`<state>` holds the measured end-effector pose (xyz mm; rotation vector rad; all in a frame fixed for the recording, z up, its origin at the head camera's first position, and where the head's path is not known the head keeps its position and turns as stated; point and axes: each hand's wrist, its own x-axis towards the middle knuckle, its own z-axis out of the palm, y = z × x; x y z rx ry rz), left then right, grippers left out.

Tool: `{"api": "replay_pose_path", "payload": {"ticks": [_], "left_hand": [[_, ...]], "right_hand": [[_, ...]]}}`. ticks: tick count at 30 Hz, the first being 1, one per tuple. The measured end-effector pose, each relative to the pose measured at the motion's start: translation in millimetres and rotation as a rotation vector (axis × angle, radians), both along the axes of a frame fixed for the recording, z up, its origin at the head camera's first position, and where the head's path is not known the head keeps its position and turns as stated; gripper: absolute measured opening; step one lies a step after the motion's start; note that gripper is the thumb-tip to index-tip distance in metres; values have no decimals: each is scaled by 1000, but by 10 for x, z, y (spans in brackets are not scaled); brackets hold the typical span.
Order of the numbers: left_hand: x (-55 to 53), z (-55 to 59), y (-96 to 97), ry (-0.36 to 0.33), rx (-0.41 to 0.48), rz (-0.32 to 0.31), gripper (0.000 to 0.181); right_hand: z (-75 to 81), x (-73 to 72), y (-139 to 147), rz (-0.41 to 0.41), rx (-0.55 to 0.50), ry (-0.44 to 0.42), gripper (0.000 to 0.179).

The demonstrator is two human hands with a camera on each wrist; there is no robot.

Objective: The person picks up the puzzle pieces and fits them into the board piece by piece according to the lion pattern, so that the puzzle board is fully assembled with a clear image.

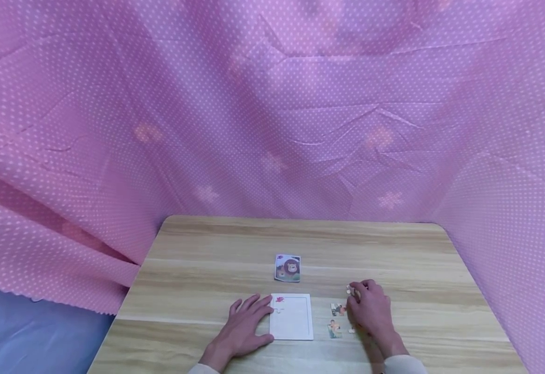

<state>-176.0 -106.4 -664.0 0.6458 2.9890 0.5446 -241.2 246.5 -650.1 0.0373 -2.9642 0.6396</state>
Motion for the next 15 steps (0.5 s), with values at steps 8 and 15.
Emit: {"api": "replay_pose_path", "payload": {"ticks": [8, 15], "left_hand": [[-3, -9, 8, 2, 1, 4, 61], [-10, -10, 15, 1, -1, 7, 62]], "right_hand": [[6, -58, 13, -35, 8, -80, 43], [-5, -114, 20, -53, -17, -103, 39]]}}
